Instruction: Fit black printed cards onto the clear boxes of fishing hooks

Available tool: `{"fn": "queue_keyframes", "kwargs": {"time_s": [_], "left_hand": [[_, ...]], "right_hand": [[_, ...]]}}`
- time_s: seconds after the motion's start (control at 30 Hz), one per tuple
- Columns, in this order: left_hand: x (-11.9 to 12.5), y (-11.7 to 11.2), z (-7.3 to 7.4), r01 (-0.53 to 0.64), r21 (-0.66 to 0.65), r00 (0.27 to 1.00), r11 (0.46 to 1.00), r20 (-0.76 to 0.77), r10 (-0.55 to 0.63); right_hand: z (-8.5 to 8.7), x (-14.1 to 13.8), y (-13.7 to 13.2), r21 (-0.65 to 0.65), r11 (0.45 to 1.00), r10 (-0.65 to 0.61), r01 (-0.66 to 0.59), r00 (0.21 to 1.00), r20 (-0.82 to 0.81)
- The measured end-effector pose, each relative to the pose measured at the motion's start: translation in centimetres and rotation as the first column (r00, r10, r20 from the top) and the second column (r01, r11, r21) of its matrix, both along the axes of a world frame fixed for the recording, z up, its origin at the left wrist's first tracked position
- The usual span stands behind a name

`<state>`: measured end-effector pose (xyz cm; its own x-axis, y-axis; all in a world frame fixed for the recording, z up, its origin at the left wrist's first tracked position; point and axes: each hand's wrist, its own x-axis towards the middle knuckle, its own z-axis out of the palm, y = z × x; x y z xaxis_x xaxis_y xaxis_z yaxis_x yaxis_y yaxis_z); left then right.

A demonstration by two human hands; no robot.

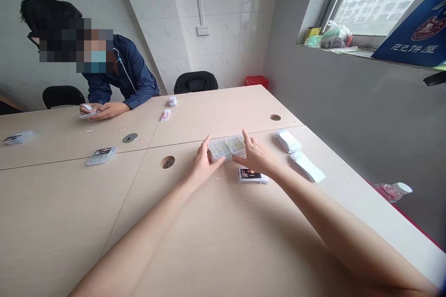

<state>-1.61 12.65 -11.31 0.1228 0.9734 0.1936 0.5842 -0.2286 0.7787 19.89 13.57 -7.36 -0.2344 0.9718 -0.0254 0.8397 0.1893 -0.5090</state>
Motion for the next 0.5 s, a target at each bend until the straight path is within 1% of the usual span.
{"fn": "queue_keyframes", "kwargs": {"time_s": [0.13,0.23,0.37,0.5], "left_hand": [[0.5,0.2,-0.3,-0.049,-0.007,0.995,0.999,0.085,0.050],[1.7,1.0,-0.3,-0.090,-0.008,0.988,0.996,0.129,0.090],[2.7,2.5,0.1,-0.116,-0.015,0.978,0.993,0.173,0.117],[2.5,3.6,0.2,-0.135,-0.023,0.969,0.991,0.207,0.137]], "right_hand": [[0.5,1.4,-0.1,-0.090,0.995,0.027,-0.037,0.994,-0.108],[0.3,1.5,-0.6,-0.129,0.990,0.024,-0.050,0.980,-0.197],[-0.4,1.1,-1.1,-0.130,0.990,0.019,-0.060,0.957,-0.291],[-0.6,1.6,-0.6,-0.103,0.995,-0.031,-0.001,0.949,-0.314]]}}
